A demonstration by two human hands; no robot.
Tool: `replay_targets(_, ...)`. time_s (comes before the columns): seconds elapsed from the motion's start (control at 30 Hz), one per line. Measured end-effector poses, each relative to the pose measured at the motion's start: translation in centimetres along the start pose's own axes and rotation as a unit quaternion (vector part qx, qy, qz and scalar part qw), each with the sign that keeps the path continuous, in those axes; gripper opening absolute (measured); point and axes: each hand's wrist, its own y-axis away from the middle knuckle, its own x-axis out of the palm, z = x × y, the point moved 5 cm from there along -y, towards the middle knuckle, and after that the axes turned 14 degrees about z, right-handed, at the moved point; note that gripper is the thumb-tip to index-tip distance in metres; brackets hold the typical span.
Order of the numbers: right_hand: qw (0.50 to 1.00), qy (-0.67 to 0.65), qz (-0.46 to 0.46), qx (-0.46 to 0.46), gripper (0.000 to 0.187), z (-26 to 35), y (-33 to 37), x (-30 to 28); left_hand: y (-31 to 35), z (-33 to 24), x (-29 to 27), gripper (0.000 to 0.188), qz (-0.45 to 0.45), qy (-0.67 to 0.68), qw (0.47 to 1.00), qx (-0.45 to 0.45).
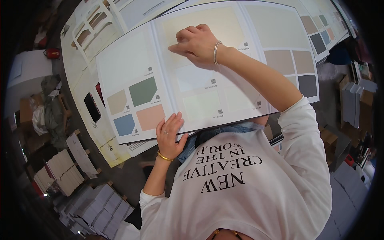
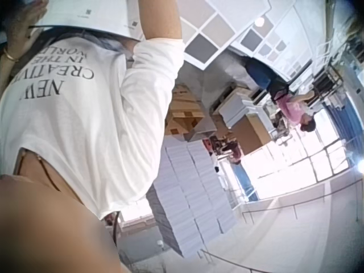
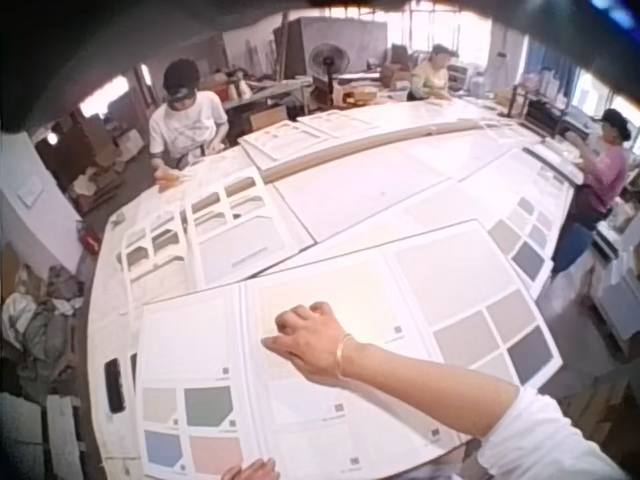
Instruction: Inspecting and comparing material and color swatches in a sample book at a workbench.
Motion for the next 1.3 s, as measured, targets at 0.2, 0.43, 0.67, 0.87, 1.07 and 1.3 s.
replay_targets(0.2, 0.996, 0.002, 0.044, 0.08, 0.028, -0.1, -1.0, 0.0, -0.2, -0.1, 0.0, 0.045, -0.003, 0.001, 1.0, 0.004)
replay_targets(0.43, 0.989, -0.093, 0.106, -0.038, 0.036, 4.7, 3.2, 1.1, -0.3, -0.2, 0.0, 0.047, -0.008, 0.01, 1.0, 0.008)
replay_targets(0.67, 0.981, 0.019, 0.185, -0.054, 0.066, 6.5, 2.8, 3.7, 0.1, 0.0, 0.1, 0.047, -0.007, -0.002, 1.0, 0.006)
replay_targets(0.87, 0.987, 0.061, 0.129, 0.075, 0.064, -0.3, -5.4, 2.1, 0.2, 0.0, 0.2, 0.041, -0.005, -0.011, 1.0, 0.008)
replay_targets(1.07, 0.987, 0.055, 0.138, 0.065, 0.059, -3.2, -8.0, 1.6, 0.0, 0.0, 0.4, 0.04, -0.006, 0.006, 1.0, 0.006)
replay_targets(1.3, 0.977, 0.048, 0.194, -0.071, 0.059, 0.2, -1.5, 0.6, -0.3, -0.1, 0.0, 0.039, -0.006, 0.015, 1.0, -0.019)
